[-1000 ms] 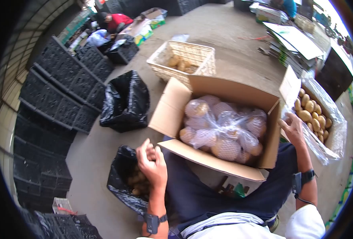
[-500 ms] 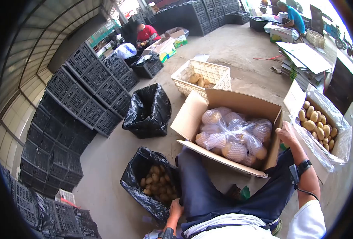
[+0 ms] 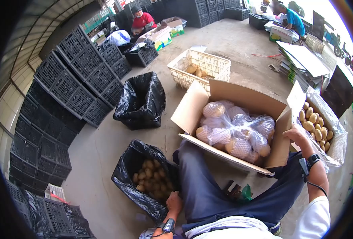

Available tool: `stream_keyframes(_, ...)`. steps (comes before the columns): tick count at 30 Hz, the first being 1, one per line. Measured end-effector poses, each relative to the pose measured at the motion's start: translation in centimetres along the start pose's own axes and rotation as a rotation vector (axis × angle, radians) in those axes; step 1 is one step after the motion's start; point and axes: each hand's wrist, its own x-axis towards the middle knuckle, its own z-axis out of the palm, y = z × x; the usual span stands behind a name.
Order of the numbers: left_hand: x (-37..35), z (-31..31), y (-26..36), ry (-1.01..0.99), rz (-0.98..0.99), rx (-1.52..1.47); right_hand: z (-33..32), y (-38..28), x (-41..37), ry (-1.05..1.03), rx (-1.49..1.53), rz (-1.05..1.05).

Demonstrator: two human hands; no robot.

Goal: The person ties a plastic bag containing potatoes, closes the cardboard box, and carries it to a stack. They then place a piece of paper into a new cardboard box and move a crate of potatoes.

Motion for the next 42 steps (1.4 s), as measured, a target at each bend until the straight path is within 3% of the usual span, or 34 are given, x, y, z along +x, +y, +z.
stream_keyframes(4,0.8,1.8,-0.5,-0.023,-0.056,-0.032,-0.5,-2.6,-1.2,-0.048,-0.048,0.042)
stream_keyframes(7,2.4,5.4,-2.3,-0.031,-0.116,-0.151,1.3,-0.1,1.2,0.025,0.100,0.052)
stream_keyframes(8,2.6,6.9,-4.1,-0.048,-0.082,-0.181,1.7,1.7,2.9,-0.020,-0.043,-0.038)
stream_keyframes(9,2.8,8.4,-5.9,-0.067,-0.049,-0.212,1.6,3.6,3.8,-0.142,0.112,-0.068)
stream_keyframes(12,2.6,7.9,-5.5,-0.103,-0.090,-0.207,0.1,-2.9,-2.8,0.024,0.046,0.013)
stream_keyframes(14,2.6,7.5,-5.2,-0.123,-0.128,-0.195,-0.1,-3.5,-2.7,0.030,0.024,-0.028)
stream_keyframes(17,2.1,6.6,-4.2,-0.166,-0.194,-0.161,1.7,1.9,0.8,-0.031,0.326,-0.248)
stream_keyframes(26,0.1,3.2,-0.9,-0.351,-0.422,-0.080,0.2,-0.4,0.1,-0.208,0.363,0.170)
stream_keyframes(32,-1.3,-0.5,-0.2,-0.450,-0.579,-0.055,0.1,-3.6,0.8,-0.313,0.361,0.232)
stream_keyframes(39,-0.1,-3.9,0.4,-0.589,-0.712,-0.011,0.1,-5.9,2.0,-0.410,0.143,0.333)
stream_keyframes(42,1.9,-6.0,0.8,-0.594,-0.717,-0.025,0.7,-6.6,1.8,-0.370,0.302,0.412)
